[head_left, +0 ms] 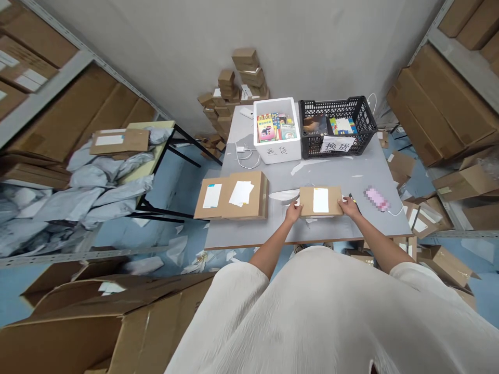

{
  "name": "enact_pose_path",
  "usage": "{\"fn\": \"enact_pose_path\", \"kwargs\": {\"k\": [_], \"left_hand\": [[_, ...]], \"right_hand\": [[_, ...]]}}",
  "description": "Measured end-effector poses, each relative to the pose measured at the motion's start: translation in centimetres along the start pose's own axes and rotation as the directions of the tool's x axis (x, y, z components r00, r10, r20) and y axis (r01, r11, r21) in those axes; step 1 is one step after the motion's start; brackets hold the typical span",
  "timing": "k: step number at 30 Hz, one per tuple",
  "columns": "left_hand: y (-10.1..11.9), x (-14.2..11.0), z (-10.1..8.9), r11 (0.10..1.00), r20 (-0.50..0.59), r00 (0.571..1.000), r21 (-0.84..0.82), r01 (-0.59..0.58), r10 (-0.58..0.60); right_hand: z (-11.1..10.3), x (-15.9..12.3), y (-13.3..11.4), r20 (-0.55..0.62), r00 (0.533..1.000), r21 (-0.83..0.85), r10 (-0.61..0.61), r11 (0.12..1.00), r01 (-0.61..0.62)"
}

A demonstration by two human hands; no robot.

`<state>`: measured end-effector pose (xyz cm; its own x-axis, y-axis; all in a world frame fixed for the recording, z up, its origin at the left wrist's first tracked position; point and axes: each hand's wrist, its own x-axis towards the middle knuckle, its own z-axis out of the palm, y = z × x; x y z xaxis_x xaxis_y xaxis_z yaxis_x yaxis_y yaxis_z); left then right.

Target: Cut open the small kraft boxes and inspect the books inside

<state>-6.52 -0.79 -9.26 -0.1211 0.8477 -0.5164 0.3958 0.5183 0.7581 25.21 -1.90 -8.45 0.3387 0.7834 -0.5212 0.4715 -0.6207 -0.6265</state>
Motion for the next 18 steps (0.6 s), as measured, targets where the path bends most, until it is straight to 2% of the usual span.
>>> {"fn": "enact_pose_path", "kwargs": {"k": [5,9,12,16,18], "left_hand": [[-0.9,0.8,0.5,0.995,-0.009,0.998,-0.072,-0.069,0.069],[-0.8,1.4,1.1,0.980,0.019,0.991,-0.157,-0.125,0.129],[-0.7,1.4,1.2,0.962,0.063,0.983,-0.225,-0.153,0.171],[0.5,1.1,0.9,0.949,0.117,0.983,-0.299,-0.105,0.145],[1.6,1.1,0.7,0.945,0.089,0.989,-0.315,-0.088,0.122]], "right_hand": [[0.0,0.9,0.8,-0.012,1.000,0.070,-0.004,0.998,0.004],[0.3,1.2,0.4,-0.034,0.999,0.083,-0.025,0.996,0.027],[0.9,0.9,-0.2,0.003,0.997,0.148,-0.073,0.986,0.072],[1.0,0.2,-1.0,0.034,0.994,0.282,-0.101,0.955,0.087],[0.3,0.1,-1.3,0.019,0.993,0.331,-0.118,0.938,0.105]]}}
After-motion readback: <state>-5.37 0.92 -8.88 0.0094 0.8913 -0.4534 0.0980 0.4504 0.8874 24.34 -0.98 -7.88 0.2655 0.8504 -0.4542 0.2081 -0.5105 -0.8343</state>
